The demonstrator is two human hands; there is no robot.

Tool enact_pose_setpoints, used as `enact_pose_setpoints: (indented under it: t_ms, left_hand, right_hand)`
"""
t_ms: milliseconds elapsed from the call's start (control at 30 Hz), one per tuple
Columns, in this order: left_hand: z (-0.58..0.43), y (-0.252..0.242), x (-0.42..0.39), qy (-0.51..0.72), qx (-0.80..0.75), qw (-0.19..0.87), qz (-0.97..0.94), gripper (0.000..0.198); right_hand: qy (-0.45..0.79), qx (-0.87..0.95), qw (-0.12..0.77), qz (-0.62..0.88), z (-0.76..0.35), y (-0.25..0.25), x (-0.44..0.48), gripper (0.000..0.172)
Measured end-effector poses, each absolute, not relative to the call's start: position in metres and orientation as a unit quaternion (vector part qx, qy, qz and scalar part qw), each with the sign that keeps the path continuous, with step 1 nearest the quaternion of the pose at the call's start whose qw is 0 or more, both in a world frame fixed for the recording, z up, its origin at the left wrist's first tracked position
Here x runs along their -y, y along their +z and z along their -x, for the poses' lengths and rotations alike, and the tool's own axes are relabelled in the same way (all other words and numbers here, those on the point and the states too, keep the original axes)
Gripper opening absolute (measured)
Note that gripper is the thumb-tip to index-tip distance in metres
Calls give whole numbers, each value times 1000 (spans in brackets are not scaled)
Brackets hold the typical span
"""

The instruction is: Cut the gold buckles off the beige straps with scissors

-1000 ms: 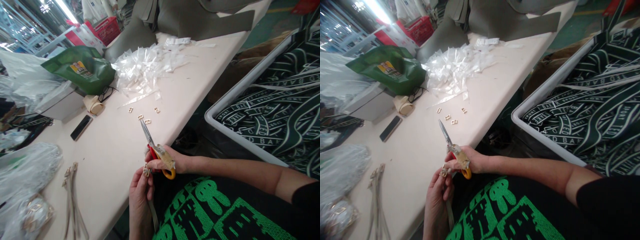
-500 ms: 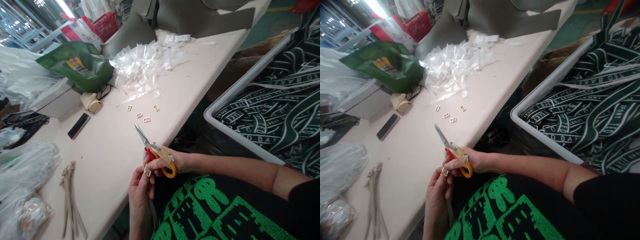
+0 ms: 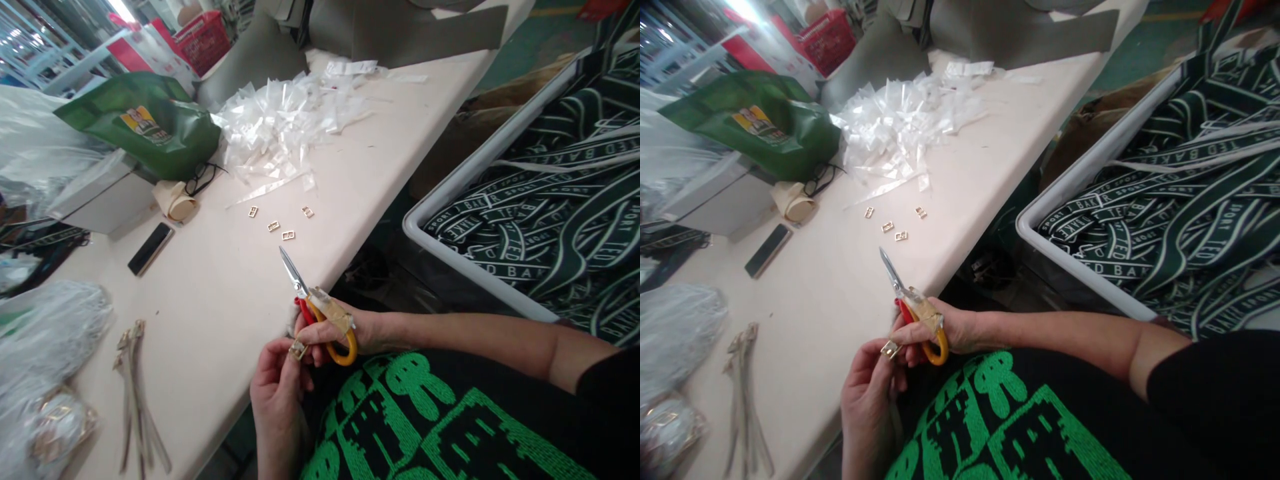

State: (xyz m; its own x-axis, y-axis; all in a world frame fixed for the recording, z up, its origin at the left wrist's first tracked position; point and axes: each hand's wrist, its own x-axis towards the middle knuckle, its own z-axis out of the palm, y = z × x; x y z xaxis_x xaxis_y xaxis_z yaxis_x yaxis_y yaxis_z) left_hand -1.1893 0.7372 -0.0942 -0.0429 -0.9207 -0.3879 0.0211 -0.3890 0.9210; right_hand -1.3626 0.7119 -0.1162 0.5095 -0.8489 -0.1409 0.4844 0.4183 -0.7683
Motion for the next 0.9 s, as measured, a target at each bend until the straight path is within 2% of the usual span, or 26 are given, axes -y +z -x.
enact_pose_setpoints:
  t_ms: [100, 233, 467, 567, 767, 900]
  left_hand:
    - [1185, -101, -741, -556, 453, 383, -582, 30]
    - [1182, -107, -742, -568, 476, 356, -570, 30]
    - [1197, -105, -745, -646, 379, 384, -541, 27]
    - [1200, -100, -746, -668, 348, 387, -532, 26]
    - [1192, -100, -746, -699, 325, 362, -524, 28]
    - [1188, -107, -748, -690, 333, 362, -532, 29]
  right_hand:
    - [-429, -312, 767, 360, 1362, -115, -716, 32]
    - [-452, -330, 737, 379, 1364, -115, -718, 22]
    - [-396, -357, 725, 437, 1374, -117, -711, 9]
    - [-376, -333, 758, 416, 1376, -118, -711, 13]
    - [-355, -294, 795, 394, 1381, -115, -714, 33]
    - [-340, -291, 792, 415, 1382, -116, -714, 34]
